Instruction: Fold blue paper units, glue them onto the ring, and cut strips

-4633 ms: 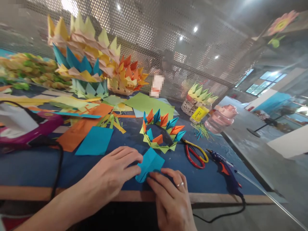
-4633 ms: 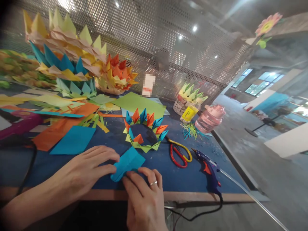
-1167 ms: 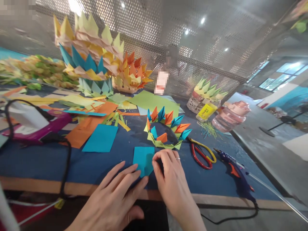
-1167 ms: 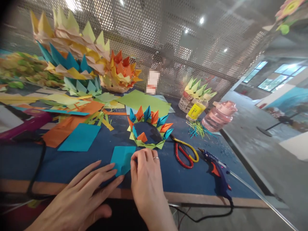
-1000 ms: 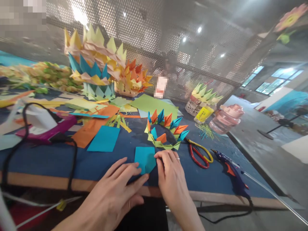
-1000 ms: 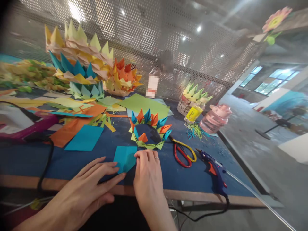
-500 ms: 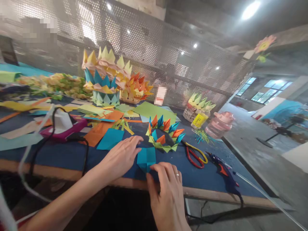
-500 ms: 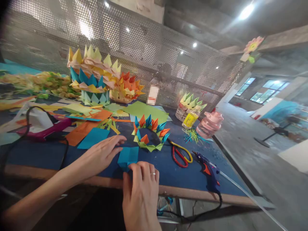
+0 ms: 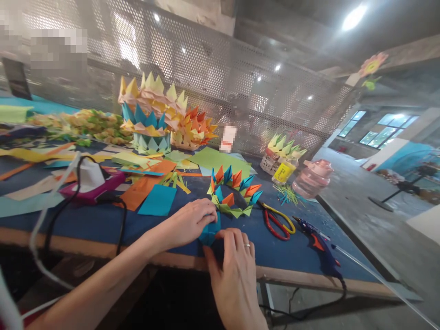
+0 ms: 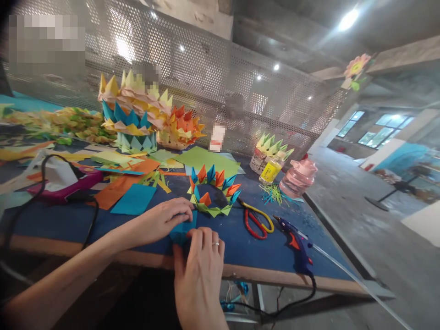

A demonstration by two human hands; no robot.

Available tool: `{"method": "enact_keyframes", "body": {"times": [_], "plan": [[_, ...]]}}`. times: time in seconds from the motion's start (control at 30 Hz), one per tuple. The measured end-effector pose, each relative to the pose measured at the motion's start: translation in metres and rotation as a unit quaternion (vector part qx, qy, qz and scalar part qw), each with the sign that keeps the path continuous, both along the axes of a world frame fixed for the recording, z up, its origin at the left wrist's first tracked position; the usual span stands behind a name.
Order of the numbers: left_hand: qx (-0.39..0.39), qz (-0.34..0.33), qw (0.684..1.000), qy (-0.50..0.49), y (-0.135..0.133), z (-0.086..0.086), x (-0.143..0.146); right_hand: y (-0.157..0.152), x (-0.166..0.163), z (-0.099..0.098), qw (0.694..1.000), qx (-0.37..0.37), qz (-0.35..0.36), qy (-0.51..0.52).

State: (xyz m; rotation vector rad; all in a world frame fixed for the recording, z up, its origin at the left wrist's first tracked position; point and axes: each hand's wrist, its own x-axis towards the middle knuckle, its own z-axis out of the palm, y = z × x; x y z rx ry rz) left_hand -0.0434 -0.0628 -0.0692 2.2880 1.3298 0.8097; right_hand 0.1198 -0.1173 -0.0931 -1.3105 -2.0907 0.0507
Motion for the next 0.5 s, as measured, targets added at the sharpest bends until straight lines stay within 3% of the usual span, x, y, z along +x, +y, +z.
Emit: {"method": "enact_keyframes", "body": {"times": [0.27, 0.5], "plan": [[-0.005, -0.002, 1.000, 0.027, 0.006, -0.003, 0.000, 0.000, 0.004, 0.000, 1.000, -0.018, 0.008, -0.003], [-0.017, 0.030, 0.999, 0.012, -0.008, -0.001, -0.010, 0.011, 0.012, 0.007, 0.999, 0.029, -0.018, -0.023]]}}
